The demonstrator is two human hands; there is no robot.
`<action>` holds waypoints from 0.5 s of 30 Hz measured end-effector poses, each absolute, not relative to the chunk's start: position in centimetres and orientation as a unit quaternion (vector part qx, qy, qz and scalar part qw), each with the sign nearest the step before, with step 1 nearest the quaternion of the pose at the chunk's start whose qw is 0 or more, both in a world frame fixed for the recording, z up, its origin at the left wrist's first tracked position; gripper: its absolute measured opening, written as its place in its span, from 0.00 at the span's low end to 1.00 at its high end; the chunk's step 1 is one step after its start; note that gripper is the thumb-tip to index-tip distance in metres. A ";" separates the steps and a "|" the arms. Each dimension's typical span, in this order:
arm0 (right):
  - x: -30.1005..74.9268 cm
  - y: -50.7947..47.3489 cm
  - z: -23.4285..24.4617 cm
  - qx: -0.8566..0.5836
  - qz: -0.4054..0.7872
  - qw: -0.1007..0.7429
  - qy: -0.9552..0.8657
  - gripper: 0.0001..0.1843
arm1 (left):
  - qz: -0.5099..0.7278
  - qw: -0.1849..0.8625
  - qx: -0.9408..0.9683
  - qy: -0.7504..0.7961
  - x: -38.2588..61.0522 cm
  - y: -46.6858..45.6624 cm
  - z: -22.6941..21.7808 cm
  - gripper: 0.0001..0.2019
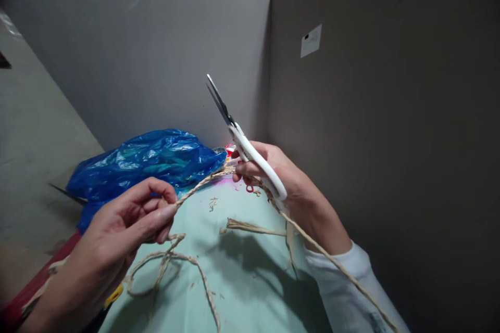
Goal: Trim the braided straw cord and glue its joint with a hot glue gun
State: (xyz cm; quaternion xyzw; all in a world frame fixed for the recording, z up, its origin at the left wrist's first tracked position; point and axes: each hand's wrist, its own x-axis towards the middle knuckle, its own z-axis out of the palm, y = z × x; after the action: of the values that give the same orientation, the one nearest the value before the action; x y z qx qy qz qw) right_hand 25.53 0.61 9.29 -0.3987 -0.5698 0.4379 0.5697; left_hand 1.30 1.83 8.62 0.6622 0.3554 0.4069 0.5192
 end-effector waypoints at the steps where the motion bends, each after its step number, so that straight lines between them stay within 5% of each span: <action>1: 25.6 0.5 9.3 -0.404 0.434 0.578 -0.560 0.10 | 0.408 0.511 0.663 0.363 1.3 1.9 8.5 0.06; 10: 24.4 -0.5 8.5 -0.427 0.389 0.656 -0.486 0.10 | 0.369 0.643 0.574 0.347 1.7 1.8 8.9 0.14; 15: 25.4 1.0 8.4 -0.381 0.460 0.578 -0.556 0.11 | 0.386 0.619 0.590 0.346 1.9 1.9 8.6 0.15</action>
State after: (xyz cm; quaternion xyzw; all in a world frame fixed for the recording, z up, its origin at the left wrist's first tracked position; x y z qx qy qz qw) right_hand 25.42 1.03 8.36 -0.3813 -0.5563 0.4599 0.5776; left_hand 1.86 1.89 8.63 0.5901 0.3460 0.3862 0.6189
